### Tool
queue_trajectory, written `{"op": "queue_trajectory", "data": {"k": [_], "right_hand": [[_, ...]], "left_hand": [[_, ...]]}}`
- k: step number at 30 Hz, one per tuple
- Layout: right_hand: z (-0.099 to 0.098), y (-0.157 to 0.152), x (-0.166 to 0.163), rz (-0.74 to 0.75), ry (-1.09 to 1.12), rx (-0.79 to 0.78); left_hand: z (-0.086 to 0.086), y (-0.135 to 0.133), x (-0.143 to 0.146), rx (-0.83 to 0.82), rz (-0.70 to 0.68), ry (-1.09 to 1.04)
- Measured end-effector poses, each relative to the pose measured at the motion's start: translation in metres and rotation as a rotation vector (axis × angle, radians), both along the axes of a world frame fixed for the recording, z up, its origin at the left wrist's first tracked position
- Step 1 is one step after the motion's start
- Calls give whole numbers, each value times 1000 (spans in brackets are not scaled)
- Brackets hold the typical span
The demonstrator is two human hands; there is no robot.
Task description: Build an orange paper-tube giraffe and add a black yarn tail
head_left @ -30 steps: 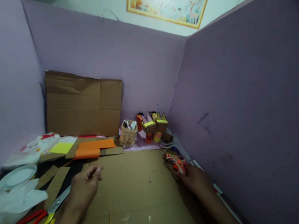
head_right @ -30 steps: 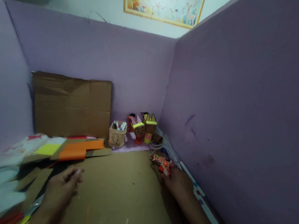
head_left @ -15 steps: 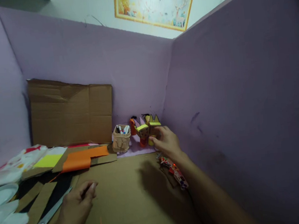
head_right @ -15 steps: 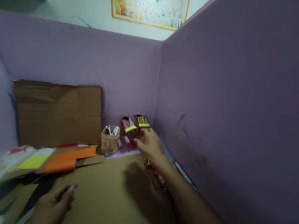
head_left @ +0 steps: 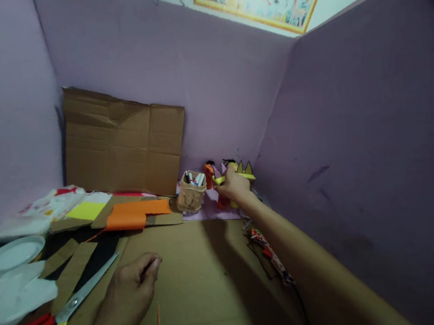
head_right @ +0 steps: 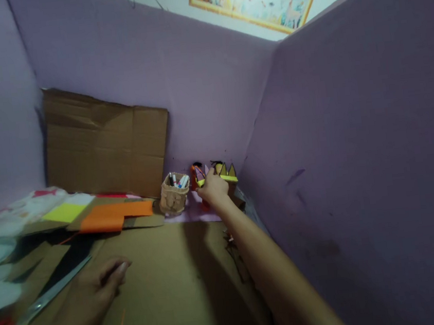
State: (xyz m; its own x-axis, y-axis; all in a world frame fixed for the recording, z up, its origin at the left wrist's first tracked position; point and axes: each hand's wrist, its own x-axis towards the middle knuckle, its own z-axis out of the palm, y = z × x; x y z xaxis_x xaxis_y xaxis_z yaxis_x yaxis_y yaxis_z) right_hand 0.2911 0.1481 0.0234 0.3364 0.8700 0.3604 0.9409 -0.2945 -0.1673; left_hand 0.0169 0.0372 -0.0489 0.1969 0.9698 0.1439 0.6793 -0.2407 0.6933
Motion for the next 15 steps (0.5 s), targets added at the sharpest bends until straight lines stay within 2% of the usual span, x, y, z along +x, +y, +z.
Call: {"op": "queue_trajectory", "data": {"k": [6, 15], "right_hand": [[-5, -4, -2, -44, 43, 56], [-22, -10, -9, -83, 111, 150]], "left_hand": [[-9, 0, 1, -22, -37, 41], [-6, -6, 2, 30, -71, 19]]}}
